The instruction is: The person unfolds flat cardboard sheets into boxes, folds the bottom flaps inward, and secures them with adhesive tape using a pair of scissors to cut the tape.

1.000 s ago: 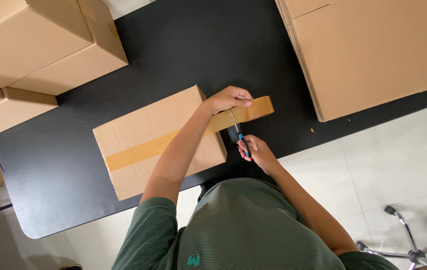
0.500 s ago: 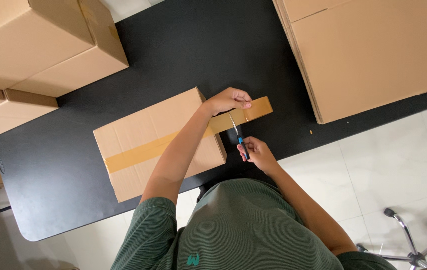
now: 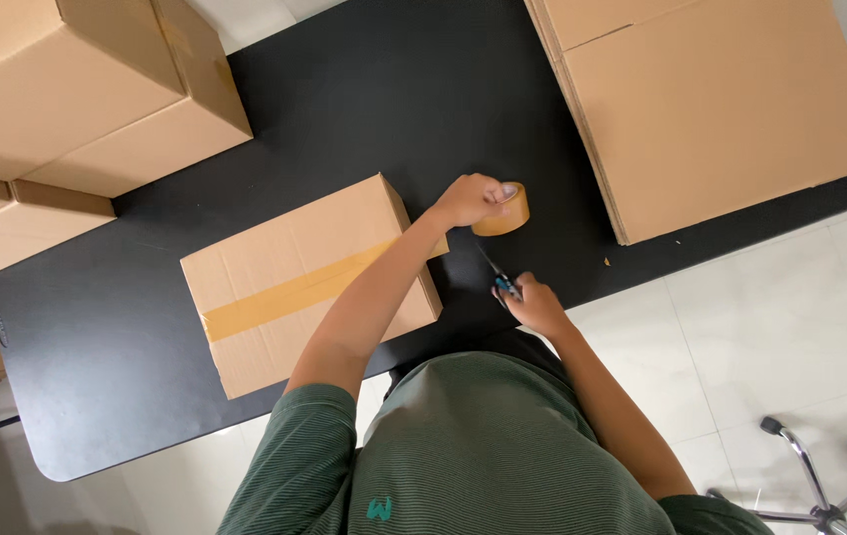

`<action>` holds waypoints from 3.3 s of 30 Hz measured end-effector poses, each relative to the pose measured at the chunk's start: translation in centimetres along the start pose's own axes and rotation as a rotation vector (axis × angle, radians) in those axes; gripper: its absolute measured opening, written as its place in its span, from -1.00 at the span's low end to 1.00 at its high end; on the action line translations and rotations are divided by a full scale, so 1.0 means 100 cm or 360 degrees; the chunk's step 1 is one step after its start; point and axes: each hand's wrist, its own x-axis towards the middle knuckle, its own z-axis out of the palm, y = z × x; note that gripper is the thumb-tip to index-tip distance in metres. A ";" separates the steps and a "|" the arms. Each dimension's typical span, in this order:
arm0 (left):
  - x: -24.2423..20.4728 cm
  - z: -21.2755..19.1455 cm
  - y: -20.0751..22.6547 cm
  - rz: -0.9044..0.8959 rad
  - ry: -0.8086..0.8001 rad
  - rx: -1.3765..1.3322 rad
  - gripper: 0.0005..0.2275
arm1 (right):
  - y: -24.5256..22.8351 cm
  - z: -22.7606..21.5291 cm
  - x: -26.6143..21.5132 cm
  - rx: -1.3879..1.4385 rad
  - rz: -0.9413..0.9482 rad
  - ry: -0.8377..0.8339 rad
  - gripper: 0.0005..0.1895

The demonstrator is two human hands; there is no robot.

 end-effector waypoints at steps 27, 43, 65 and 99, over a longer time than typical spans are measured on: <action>-0.127 0.075 0.115 -0.0043 0.0106 0.1507 -0.53 | -0.079 -0.021 0.009 0.0971 -0.0616 0.0546 -0.68; -0.282 -0.023 0.045 -0.0360 0.1772 0.0802 -0.52 | -0.066 0.041 0.086 0.1845 0.0054 -0.0215 -0.72; -0.309 -0.061 -0.020 -0.1682 0.1752 0.0547 -0.32 | -0.099 0.068 0.073 0.1355 -0.0262 0.0161 -0.80; -0.391 -0.121 -0.060 -0.0805 0.1312 -0.1667 -0.49 | -0.212 0.015 -0.036 0.1011 -0.0295 -0.0075 -0.22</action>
